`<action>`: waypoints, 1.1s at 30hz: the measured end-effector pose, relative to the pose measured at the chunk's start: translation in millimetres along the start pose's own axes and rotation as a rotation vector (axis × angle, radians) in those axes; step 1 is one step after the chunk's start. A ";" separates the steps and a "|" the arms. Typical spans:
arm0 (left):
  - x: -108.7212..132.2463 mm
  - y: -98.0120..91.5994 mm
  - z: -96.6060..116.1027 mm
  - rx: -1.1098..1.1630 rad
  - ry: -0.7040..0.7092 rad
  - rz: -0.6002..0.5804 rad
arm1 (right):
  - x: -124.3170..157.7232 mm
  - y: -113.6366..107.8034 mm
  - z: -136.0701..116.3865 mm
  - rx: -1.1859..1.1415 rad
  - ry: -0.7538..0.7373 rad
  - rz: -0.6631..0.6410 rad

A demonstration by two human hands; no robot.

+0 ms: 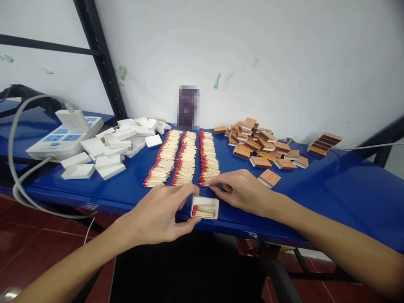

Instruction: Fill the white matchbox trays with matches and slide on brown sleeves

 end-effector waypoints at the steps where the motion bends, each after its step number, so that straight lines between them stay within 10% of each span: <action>1: 0.2 0.2 0.0 -0.001 0.000 -0.003 | 0.0 0.1 -0.9 -0.006 -0.007 -0.007; 33: 1.4 1.1 -0.3 -0.001 0.001 -0.015 | -0.8 5.4 4.1 -0.047 0.111 -0.118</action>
Point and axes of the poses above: each hand's wrist, its own x-axis away from the middle knuckle, its own y-axis out of the palm, z = x × y, the point moved 7 cm from there along -x, towards the middle knuckle, and after that the axes turned 6 degrees about -x, right-handed, at the moved point
